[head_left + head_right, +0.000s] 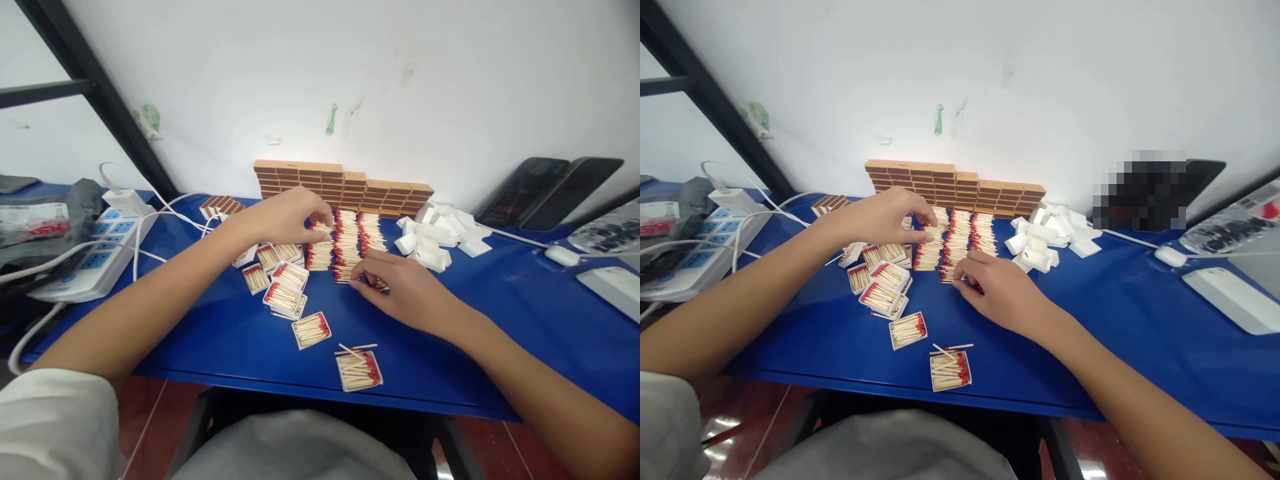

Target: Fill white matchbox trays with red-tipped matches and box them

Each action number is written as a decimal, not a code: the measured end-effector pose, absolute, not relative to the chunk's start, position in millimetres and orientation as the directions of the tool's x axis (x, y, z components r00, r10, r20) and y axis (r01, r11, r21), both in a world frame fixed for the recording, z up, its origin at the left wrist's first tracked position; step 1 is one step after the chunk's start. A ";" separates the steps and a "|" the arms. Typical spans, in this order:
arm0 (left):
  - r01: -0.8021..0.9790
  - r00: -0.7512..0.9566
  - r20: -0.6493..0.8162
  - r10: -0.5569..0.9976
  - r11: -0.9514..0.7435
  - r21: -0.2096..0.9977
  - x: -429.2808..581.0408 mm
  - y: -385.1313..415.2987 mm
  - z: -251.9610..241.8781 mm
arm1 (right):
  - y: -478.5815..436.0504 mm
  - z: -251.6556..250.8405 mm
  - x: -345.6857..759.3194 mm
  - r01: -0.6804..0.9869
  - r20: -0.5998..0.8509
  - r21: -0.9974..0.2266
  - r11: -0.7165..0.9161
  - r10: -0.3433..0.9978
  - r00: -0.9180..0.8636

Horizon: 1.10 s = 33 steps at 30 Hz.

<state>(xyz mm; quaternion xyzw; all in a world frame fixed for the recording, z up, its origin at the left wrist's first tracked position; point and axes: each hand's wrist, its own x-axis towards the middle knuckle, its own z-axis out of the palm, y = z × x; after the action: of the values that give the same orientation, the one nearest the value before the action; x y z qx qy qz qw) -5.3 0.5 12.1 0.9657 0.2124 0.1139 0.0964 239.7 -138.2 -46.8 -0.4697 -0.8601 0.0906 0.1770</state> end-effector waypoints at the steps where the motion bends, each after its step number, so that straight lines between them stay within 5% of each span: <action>1: 0.392 0.883 0.177 0.435 -0.890 0.234 -5.2 0.8 12.2 | -140.9 -41.4 240.4 0.744 0.160 -0.385 0.547 0.833 -0.529; 6: 0.387 0.886 0.177 0.428 -0.894 0.225 -4.9 2.1 11.0 | -156.8 -18.1 243.7 0.675 -0.140 -0.545 0.497 0.740 -0.658; 14: 0.386 0.886 0.170 0.432 -0.889 0.248 -4.9 2.4 10.4 | -161.4 -23.3 244.2 0.692 -0.236 -0.542 0.477 0.704 -0.670; 19: 0.383 0.884 0.176 0.433 -0.887 0.259 -5.0 2.4 10.4 | -157.0 -27.4 244.4 0.700 -0.171 -0.534 0.474 0.750 -0.639; 28: 0.389 0.882 0.173 0.437 -0.886 0.253 -3.6 0.2 11.1 | -137.4 -47.6 237.7 0.817 0.206 -0.324 0.476 0.879 -0.431; 33: 0.389 0.882 0.185 0.433 -0.892 0.232 -3.8 2.4 9.2 | -147.0 -36.8 236.2 0.698 0.105 -0.460 0.548 0.814 -0.571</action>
<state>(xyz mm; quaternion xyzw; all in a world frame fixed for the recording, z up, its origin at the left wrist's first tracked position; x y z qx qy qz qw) -3.8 2.4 9.2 0.9655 0.2127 0.1166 0.0944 236.2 -147.0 -36.8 -0.4366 -0.8661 0.1875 0.1550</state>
